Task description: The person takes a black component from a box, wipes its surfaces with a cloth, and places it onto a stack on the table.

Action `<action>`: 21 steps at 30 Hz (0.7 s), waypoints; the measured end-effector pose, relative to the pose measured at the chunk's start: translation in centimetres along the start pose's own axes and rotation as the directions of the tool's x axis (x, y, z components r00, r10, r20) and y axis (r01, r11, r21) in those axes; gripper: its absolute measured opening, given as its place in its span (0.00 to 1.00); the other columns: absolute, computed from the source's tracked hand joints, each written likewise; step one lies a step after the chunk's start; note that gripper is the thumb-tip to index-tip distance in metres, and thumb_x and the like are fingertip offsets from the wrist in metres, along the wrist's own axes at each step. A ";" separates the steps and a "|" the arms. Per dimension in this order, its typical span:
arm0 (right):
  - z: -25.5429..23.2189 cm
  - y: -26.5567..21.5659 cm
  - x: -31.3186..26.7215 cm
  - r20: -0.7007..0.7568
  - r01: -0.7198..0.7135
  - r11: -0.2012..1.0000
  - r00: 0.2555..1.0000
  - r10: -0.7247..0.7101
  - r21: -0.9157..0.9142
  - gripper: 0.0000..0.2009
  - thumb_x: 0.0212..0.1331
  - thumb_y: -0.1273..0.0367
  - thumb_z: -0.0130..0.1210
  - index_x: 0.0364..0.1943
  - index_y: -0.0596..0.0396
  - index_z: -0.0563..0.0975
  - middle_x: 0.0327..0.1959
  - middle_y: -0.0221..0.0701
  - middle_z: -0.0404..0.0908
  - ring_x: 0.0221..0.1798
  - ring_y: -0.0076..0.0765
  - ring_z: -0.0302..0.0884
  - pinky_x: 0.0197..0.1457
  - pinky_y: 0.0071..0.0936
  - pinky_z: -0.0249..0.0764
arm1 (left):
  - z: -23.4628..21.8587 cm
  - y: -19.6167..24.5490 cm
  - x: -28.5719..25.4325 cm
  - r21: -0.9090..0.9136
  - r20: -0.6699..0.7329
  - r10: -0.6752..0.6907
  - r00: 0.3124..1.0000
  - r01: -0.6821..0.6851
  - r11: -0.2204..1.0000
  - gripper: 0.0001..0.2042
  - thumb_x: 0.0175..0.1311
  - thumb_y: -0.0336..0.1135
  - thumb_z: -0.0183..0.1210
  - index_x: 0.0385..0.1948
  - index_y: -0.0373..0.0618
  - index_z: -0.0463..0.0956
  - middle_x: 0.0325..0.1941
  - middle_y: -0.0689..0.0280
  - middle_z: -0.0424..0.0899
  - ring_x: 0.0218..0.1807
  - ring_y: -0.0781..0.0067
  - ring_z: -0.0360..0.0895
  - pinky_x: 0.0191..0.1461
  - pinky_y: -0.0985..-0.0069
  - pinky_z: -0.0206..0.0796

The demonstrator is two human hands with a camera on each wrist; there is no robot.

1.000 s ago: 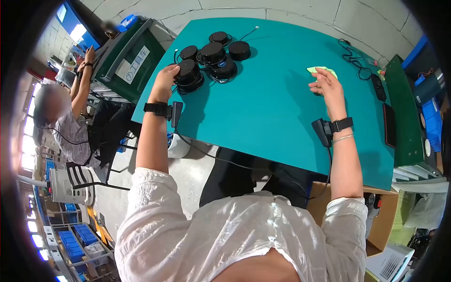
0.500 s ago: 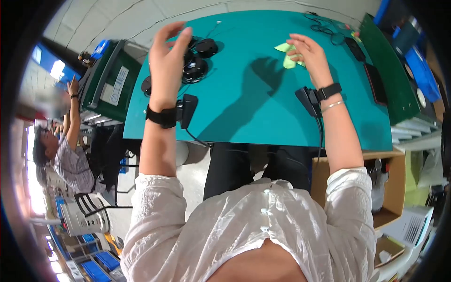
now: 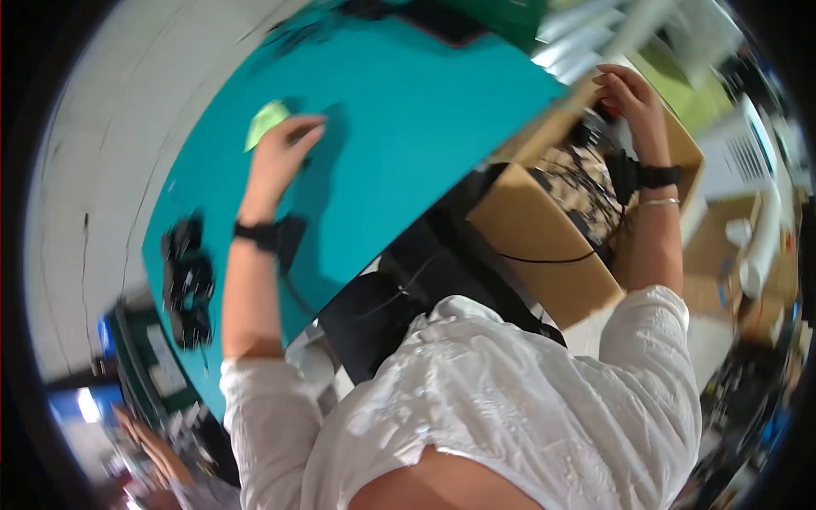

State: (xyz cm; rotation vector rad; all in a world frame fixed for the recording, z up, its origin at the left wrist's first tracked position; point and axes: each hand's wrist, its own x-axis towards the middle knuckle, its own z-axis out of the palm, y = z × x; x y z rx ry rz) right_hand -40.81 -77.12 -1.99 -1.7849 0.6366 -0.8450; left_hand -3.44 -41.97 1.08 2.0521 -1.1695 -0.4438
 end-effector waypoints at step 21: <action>-6.1 36.8 2.8 -0.295 -0.598 0.428 0.754 0.586 -0.678 0.40 0.43 0.58 0.69 0.65 0.51 0.65 0.64 0.50 0.65 0.67 0.53 0.64 0.68 0.38 0.64 | 3.9 4.6 -2.2 0.625 0.388 -0.162 0.908 -0.130 0.770 0.47 0.64 0.67 0.42 0.72 0.38 0.35 0.78 0.48 0.31 0.79 0.50 0.28 0.77 0.58 0.29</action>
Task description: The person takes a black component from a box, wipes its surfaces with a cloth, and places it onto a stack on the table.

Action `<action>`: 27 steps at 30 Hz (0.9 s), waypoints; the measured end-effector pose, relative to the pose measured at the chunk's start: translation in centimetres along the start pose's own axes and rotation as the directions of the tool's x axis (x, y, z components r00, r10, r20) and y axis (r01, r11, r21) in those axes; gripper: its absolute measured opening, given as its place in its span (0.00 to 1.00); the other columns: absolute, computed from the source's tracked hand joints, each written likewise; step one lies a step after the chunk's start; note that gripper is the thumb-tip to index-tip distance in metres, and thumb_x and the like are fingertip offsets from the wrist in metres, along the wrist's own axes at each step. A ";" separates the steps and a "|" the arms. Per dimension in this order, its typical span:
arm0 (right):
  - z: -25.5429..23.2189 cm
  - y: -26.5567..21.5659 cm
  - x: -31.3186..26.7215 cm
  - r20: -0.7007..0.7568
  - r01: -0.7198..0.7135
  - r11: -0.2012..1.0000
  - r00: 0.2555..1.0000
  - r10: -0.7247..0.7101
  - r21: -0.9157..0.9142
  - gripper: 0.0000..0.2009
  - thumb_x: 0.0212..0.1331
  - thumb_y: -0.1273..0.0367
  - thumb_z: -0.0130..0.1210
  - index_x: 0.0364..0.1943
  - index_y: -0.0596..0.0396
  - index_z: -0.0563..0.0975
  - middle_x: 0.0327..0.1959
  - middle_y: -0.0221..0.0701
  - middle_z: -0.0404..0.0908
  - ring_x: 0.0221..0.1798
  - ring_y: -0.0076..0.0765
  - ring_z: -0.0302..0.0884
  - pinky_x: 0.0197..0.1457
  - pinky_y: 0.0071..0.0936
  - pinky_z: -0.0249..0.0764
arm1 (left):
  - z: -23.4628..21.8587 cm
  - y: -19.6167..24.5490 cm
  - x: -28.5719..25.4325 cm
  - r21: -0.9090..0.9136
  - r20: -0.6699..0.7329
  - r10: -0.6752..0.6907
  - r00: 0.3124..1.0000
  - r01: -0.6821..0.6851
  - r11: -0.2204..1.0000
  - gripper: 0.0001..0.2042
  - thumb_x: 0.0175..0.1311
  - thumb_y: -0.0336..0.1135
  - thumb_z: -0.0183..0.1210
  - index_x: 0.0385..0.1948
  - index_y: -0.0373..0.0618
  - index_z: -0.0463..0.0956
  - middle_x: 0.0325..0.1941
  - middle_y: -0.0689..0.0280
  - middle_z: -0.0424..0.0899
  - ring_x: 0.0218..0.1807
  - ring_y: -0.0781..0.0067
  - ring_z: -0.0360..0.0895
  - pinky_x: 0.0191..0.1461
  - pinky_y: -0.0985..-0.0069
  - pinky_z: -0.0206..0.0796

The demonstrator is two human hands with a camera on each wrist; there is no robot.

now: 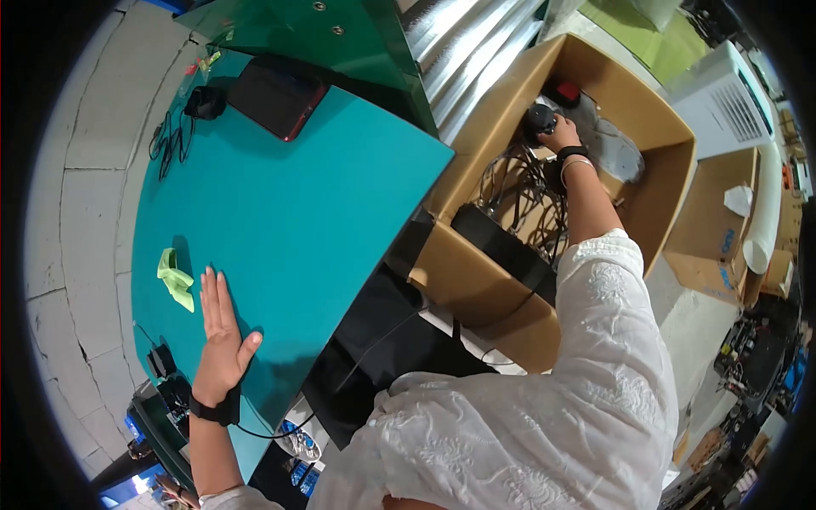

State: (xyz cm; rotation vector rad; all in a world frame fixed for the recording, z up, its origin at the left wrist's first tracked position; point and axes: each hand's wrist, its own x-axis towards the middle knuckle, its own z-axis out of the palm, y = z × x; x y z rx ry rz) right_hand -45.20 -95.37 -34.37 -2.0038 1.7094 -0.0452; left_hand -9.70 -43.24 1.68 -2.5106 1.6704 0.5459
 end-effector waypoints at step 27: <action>-12.4 -2.2 -17.3 -0.450 0.425 0.813 0.863 -0.230 0.398 0.36 0.41 0.71 0.71 0.60 0.56 0.68 0.54 0.44 0.74 0.53 0.41 0.76 0.56 0.33 0.72 | 1.0 -1.8 -0.1 0.076 -0.043 0.051 0.998 -0.047 0.996 0.47 0.64 0.64 0.47 0.71 0.35 0.36 0.76 0.43 0.34 0.78 0.47 0.28 0.77 0.58 0.25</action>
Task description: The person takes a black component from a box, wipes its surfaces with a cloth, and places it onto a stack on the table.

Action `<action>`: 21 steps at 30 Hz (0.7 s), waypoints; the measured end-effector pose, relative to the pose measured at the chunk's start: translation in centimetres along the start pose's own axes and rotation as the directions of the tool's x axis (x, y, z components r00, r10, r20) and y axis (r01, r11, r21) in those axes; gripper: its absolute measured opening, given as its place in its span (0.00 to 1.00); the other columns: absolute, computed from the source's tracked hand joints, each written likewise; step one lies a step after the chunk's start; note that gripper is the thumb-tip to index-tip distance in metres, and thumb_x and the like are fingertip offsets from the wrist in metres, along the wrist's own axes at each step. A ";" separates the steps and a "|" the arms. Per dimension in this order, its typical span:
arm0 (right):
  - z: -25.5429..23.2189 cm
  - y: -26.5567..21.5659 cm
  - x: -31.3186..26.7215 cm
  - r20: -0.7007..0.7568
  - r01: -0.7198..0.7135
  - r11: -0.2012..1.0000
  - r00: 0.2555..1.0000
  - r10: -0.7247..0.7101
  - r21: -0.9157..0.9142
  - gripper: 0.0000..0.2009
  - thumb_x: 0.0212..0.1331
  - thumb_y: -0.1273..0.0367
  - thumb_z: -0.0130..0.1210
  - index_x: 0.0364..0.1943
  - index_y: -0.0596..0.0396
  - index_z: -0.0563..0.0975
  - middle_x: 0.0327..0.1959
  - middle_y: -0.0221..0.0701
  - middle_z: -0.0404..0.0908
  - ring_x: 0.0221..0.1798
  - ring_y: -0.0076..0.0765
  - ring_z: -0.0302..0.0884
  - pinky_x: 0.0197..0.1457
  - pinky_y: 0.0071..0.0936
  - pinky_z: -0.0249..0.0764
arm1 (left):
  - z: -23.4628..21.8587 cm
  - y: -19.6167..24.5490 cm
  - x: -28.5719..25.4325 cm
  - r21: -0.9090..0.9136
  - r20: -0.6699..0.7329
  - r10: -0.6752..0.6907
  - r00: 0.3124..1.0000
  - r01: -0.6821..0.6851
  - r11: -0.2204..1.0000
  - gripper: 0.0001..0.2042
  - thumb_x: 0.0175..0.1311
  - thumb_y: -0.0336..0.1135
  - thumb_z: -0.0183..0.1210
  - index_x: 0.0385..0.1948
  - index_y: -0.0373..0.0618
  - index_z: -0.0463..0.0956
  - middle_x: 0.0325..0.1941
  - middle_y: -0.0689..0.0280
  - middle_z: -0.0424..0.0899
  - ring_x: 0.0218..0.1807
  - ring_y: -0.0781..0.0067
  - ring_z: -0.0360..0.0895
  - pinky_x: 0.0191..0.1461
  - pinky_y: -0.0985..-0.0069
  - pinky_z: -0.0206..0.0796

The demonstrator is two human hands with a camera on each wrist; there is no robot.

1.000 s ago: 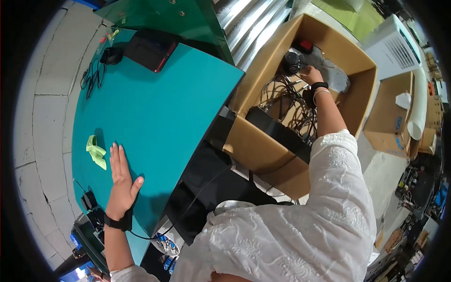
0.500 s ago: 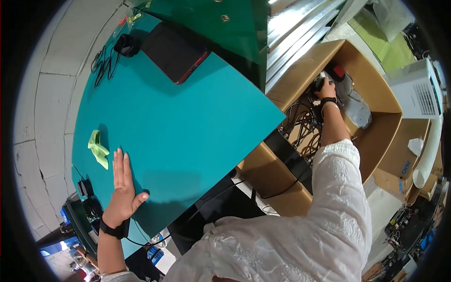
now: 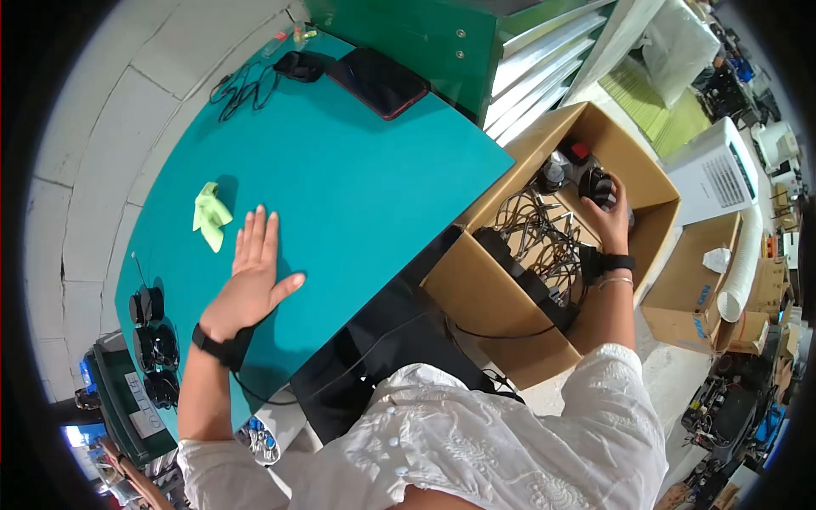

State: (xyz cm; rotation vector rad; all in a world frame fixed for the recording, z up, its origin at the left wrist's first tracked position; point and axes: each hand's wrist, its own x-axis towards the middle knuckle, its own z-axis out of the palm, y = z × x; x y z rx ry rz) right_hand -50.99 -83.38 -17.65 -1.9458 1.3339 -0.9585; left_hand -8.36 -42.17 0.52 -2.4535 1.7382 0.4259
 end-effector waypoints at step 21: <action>20.1 -54.6 -19.1 0.298 0.646 0.152 -0.122 -0.947 0.748 0.38 0.40 0.73 0.67 0.63 0.45 0.67 0.61 0.36 0.68 0.66 0.45 0.63 0.67 0.37 0.65 | -2.1 -14.9 -16.0 -0.374 -0.541 -0.647 0.538 -0.843 -0.387 0.19 0.71 0.44 0.48 0.55 0.39 0.69 0.55 0.58 0.75 0.56 0.60 0.74 0.59 0.66 0.69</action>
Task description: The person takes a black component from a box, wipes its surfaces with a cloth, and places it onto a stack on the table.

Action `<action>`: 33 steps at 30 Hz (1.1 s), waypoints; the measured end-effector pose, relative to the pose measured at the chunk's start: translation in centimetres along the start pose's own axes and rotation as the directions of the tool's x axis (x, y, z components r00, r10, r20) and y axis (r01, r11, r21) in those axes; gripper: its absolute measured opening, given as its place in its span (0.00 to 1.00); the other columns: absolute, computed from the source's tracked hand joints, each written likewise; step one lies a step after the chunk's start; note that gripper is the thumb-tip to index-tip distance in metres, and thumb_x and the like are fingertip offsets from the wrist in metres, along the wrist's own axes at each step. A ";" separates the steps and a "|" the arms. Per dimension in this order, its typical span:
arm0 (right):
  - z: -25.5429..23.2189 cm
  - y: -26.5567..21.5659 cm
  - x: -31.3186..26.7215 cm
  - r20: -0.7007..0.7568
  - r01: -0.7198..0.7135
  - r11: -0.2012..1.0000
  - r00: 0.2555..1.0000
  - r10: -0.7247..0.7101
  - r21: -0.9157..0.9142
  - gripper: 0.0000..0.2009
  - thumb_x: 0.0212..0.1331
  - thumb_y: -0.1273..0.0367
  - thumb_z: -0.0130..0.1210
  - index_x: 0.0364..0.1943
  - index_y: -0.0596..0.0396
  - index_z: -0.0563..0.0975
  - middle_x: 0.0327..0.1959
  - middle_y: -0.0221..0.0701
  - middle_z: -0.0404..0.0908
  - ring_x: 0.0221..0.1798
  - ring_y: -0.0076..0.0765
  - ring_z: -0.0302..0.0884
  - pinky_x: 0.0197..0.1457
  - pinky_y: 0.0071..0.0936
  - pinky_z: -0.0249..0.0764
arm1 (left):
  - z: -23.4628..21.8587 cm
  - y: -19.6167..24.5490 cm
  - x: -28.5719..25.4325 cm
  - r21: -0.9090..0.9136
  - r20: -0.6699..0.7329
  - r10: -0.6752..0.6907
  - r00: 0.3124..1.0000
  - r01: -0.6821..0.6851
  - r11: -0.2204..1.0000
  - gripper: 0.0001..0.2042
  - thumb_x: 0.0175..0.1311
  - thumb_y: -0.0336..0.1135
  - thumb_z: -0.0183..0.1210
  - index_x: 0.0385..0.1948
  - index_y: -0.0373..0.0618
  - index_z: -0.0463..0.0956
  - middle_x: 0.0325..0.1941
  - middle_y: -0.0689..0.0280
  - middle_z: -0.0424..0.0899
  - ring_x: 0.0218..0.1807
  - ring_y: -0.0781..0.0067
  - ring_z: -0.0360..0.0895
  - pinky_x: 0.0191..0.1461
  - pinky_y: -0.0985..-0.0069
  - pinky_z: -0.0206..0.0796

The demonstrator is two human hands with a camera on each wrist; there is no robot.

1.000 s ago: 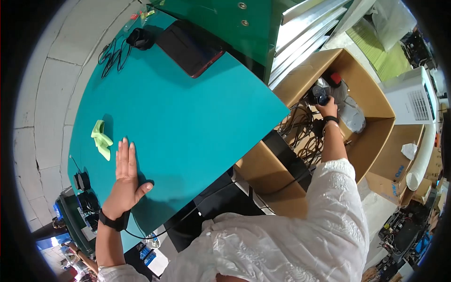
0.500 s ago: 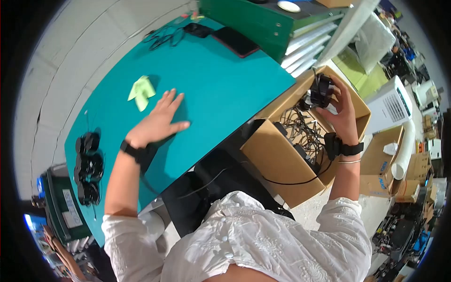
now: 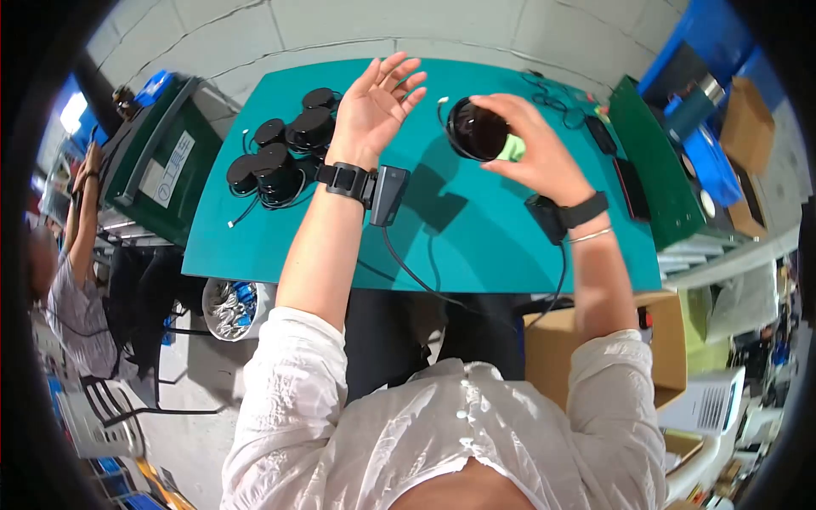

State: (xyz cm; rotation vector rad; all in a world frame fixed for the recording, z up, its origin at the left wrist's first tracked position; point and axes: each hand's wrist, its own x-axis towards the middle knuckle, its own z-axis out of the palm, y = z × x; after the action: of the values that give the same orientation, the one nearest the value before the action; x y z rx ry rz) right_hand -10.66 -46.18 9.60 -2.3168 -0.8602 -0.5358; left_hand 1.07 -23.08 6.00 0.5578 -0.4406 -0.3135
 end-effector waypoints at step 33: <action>8.9 6.2 1.3 0.112 -0.403 0.736 0.904 0.412 0.544 0.45 0.51 0.72 0.66 0.73 0.44 0.51 0.68 0.38 0.60 0.51 0.32 0.74 0.47 0.26 0.76 | -4.0 -5.6 -0.4 0.134 -0.148 -0.238 0.960 0.258 0.957 0.22 0.66 0.41 0.58 0.57 0.42 0.65 0.53 0.53 0.76 0.52 0.53 0.78 0.58 0.61 0.72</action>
State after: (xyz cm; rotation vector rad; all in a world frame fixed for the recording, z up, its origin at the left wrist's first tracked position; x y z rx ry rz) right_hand -4.06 -43.50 1.26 -1.8584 -0.3913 -0.0815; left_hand 1.71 -25.72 -0.36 0.7815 -0.2682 -0.4838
